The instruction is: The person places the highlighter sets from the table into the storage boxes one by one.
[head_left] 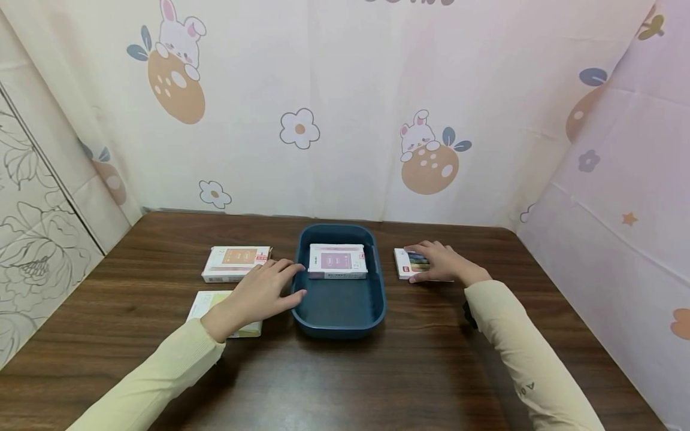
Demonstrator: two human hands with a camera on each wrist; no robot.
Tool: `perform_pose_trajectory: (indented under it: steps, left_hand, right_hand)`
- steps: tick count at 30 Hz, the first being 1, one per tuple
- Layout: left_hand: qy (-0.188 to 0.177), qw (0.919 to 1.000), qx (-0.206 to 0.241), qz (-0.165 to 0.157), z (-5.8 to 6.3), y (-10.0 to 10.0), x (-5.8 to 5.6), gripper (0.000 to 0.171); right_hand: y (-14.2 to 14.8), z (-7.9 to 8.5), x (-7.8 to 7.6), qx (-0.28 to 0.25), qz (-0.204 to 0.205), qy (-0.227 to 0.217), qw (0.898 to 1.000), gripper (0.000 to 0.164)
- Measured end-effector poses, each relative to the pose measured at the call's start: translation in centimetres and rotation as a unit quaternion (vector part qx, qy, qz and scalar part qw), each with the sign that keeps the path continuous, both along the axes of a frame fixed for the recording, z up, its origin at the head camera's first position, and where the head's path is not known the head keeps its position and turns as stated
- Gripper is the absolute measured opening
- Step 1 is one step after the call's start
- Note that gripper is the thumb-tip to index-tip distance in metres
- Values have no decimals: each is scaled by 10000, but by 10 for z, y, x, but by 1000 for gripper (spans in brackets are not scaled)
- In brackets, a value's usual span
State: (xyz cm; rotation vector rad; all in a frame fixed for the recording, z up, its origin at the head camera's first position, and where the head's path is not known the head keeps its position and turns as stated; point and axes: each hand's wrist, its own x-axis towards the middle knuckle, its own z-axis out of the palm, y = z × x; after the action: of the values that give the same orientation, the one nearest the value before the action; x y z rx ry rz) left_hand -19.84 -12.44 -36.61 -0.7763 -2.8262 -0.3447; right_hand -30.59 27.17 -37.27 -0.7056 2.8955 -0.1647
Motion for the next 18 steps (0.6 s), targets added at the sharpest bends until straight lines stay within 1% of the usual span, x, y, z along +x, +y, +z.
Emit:
perform_pose_trajectory:
  steps: [9, 18]
  left_hand:
    - [-12, 10000, 19, 4, -1, 0, -1, 54]
    - [23, 10000, 33, 12, -1, -1, -1, 54]
  right_hand:
    - [-1, 1, -1, 120, 36, 175, 9998, 82]
    - [-3, 12, 0, 82, -1, 300, 9995, 80]
